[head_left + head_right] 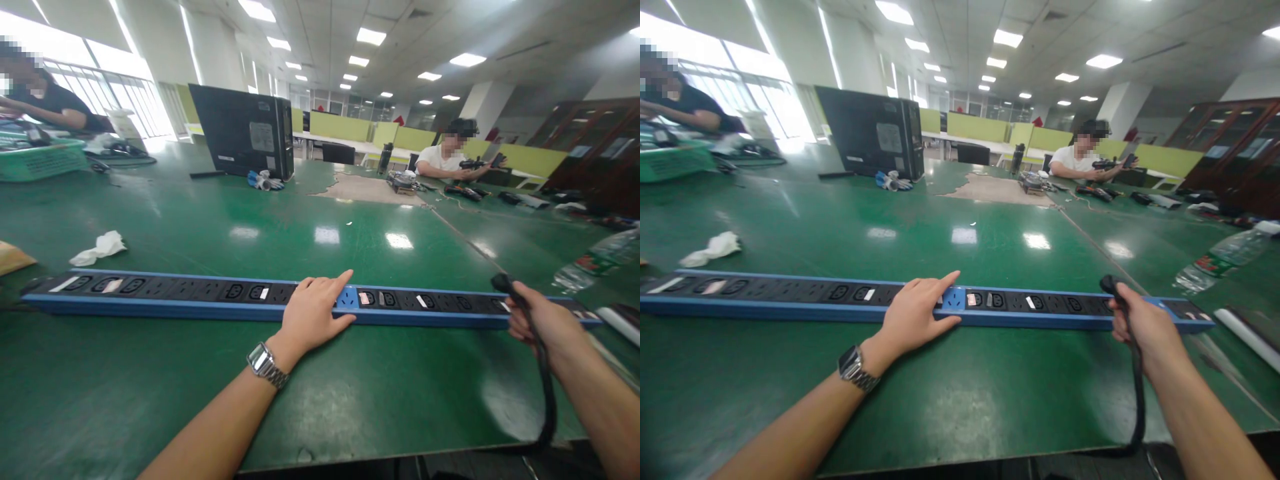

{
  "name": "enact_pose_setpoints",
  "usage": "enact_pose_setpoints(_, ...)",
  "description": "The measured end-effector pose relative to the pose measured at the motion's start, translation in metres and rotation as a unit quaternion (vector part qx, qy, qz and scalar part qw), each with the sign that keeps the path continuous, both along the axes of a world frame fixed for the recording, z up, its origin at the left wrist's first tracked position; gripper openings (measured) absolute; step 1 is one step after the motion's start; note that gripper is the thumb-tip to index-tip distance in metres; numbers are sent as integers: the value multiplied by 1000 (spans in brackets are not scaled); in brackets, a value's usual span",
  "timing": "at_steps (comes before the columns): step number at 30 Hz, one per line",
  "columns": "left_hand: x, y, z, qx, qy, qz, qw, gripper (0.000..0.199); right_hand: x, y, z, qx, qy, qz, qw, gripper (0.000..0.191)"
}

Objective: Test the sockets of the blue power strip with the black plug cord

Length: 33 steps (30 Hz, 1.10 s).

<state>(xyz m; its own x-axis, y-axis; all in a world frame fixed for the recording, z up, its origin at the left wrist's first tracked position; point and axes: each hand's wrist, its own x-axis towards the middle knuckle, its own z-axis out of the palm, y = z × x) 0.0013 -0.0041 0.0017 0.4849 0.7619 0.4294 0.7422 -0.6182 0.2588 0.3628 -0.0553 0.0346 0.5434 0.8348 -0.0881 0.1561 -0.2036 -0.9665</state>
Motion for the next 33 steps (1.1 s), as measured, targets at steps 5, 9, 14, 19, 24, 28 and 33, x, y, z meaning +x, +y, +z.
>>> enact_pose_setpoints(5,-3,-2,-1,13,-81,-54,995,76,-132,2,2,-43,-27,250,967,43)
enact_pose_setpoints(9,-22,-2,-1,47,-138,-80,986,42,-213,-4,13,-9,-38,412,910,39)
enact_pose_setpoints(14,-73,-1,4,105,-165,37,980,41,-213,-3,11,14,-33,388,921,39)
enact_pose_setpoints(19,-118,-2,-3,26,-197,109,974,45,-157,-8,-36,23,-142,262,954,41)
enact_pose_setpoints(24,-125,-1,-5,3,-98,41,994,38,-131,-17,-72,73,-158,175,969,41)
enact_pose_setpoints(28,-118,1,3,0,-66,7,998,36,-136,-17,-73,76,-191,200,958,40)
enact_pose_setpoints(33,-116,2,14,-46,-77,-7,996,37,-137,-16,-70,82,-201,190,958,40)
